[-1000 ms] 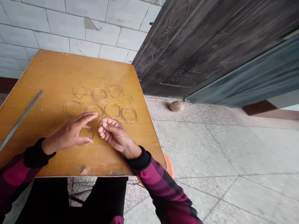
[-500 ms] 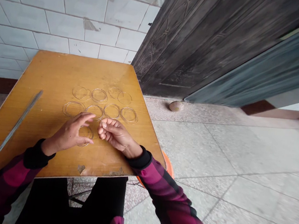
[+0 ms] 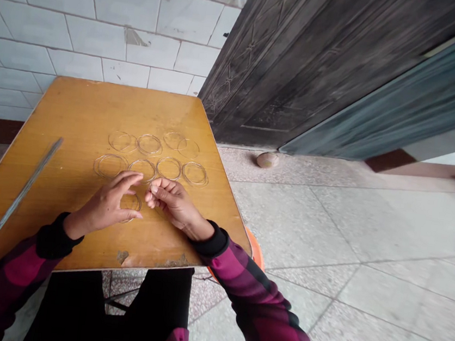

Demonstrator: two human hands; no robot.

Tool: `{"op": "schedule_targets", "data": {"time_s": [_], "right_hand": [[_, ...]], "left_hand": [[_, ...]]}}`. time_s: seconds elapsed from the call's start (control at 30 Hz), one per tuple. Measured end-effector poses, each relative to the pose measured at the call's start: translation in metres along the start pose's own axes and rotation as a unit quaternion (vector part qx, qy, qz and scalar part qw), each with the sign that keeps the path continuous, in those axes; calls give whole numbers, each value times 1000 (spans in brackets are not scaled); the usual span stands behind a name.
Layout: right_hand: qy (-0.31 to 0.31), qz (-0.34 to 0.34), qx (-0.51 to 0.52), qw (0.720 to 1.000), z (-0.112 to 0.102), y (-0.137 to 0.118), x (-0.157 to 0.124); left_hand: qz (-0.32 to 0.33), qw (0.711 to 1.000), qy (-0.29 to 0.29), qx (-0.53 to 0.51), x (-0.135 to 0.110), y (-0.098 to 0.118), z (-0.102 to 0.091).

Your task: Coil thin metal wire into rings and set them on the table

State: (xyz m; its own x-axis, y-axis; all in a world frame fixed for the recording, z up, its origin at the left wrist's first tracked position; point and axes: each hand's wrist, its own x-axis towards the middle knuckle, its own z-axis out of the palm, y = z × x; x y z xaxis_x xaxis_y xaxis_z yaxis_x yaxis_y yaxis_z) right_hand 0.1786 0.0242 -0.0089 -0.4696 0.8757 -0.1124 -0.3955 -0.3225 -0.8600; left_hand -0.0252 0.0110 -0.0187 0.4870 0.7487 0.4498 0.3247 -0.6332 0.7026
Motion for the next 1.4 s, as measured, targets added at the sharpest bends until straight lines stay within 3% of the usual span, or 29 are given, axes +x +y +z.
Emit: {"op": "schedule_targets", "data": {"time_s": [0.57,1.07,1.4], "right_hand": [[4,-26,-27,999,-1,7,2],[-45,94,41,994,-1,5,-1],[-59,81,133,986,-11,-5,2]], "left_hand": [[-15,1000,13,1,-1,2,5],[7,997,-52,54,1,5,-4],[-9,997,-37,-65,1,1,-10]]}}
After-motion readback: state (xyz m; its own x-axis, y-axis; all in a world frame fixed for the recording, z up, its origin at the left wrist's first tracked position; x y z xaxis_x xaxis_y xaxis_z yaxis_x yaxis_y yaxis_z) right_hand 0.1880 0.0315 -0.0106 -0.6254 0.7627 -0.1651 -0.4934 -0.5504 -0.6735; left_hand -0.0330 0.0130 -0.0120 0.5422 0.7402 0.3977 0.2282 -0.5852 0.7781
